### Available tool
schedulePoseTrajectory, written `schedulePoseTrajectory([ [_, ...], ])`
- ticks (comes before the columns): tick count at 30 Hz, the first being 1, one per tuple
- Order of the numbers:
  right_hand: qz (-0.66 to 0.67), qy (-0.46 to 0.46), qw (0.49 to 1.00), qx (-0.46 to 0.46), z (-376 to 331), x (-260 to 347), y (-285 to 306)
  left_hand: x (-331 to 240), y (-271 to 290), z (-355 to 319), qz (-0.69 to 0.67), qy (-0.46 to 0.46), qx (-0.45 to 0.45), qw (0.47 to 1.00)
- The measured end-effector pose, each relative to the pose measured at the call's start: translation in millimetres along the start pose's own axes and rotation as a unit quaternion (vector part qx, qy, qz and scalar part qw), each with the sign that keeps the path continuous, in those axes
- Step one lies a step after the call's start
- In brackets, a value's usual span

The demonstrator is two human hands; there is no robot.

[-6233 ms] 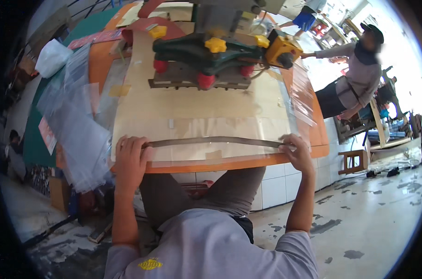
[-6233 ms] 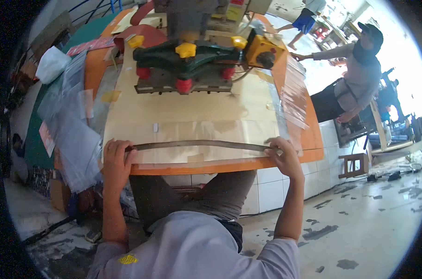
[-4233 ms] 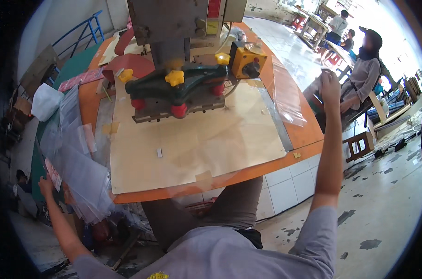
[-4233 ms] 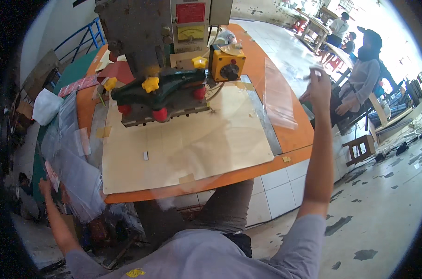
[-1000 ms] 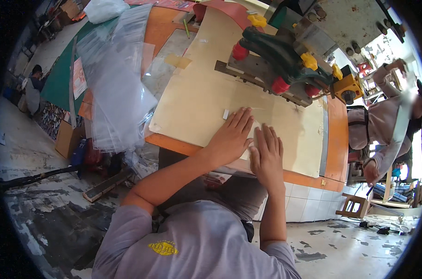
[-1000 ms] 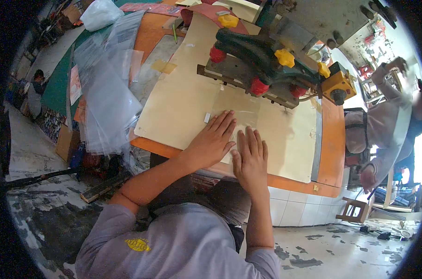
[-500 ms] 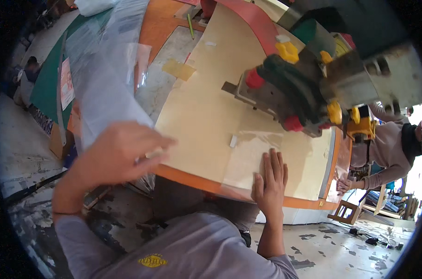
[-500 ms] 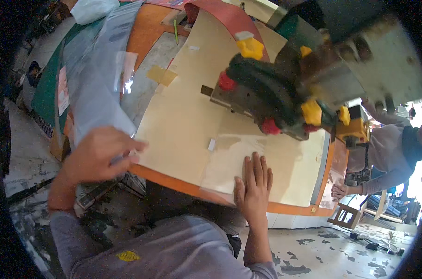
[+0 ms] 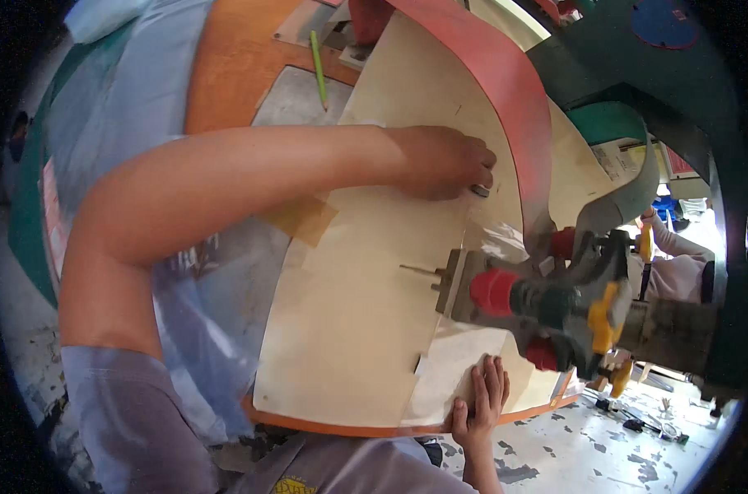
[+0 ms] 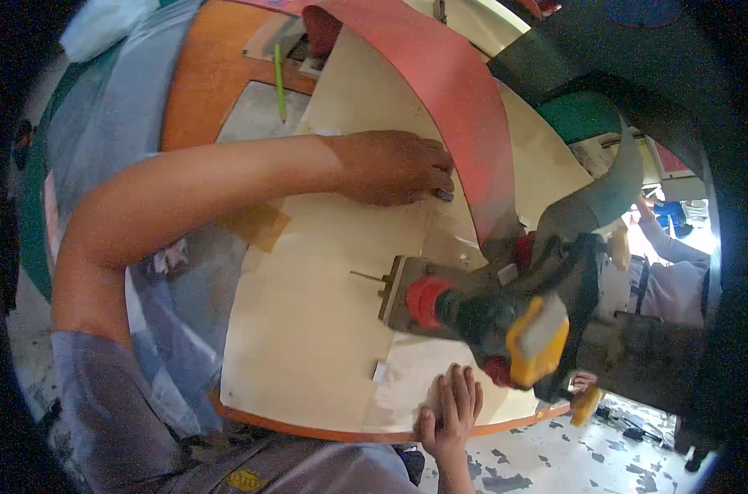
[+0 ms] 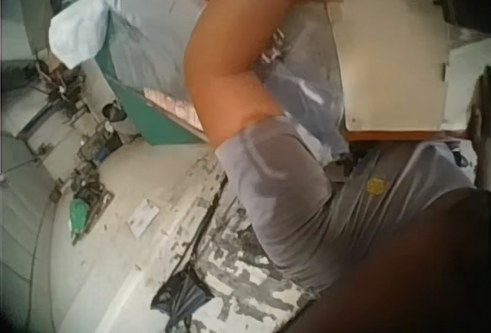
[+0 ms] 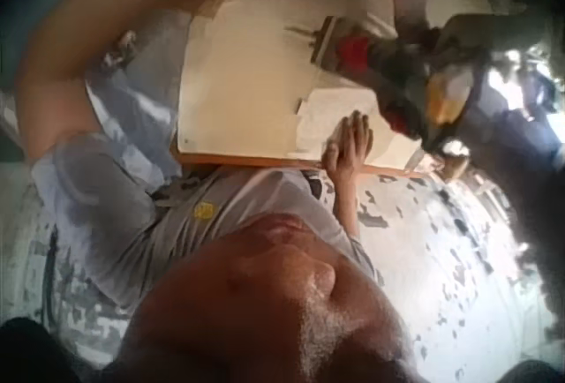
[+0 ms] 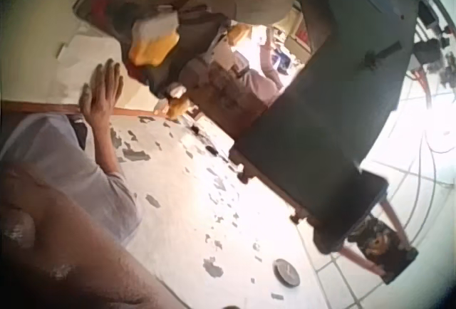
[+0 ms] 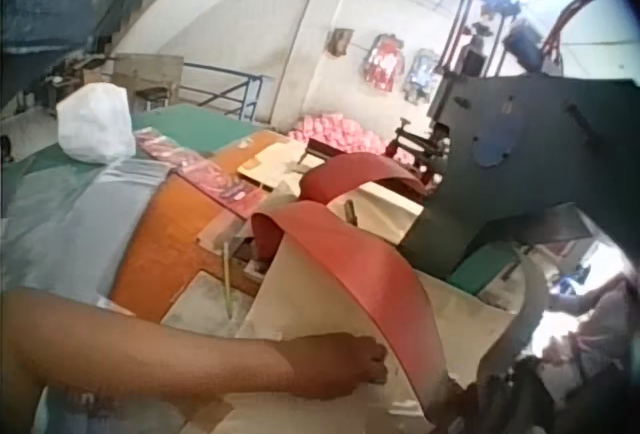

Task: The person places plastic bags onto a machine, aligns them using a ruler, and activates a heat sealing arm by hand.

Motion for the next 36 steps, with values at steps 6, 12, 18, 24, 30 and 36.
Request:
schedulePoseTrajectory([
  [6, 0.010, -0.034, 0.999, 0.019, -10, -9, -6, 5, 5, 14, -0.108, -0.122, -0.021, 0.986],
  [12, 0.011, -0.028, 1.000, 0.005, -13, -8, -4, 6, 6, 16, -0.121, -0.133, -0.055, 0.982],
  [18, 0.008, -0.048, 0.999, 0.019, -12, -5, -3, 7, 5, 14, -0.059, -0.140, -0.090, 0.984],
  [24, 0.008, -0.067, 0.998, 0.018, -16, -11, -5, 3, 4, 10, -0.026, -0.182, -0.103, 0.978],
  [30, 0.028, -0.089, 0.995, 0.026, -20, -15, -7, 8, 1, 13, -0.039, -0.160, -0.115, 0.980],
  [36, 0.028, -0.090, 0.995, 0.018, -18, -13, -6, 9, 4, 14, -0.050, -0.142, -0.141, 0.978],
])
Point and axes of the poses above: each hand's wrist, its own z-axis towards the middle knuckle, its own y-axis out of the back of the hand, x = y × z, the point moved 9 cm from there along z, towards the middle knuckle, and after that the axes turned 10 degrees about -z, right-handed, at the moved point
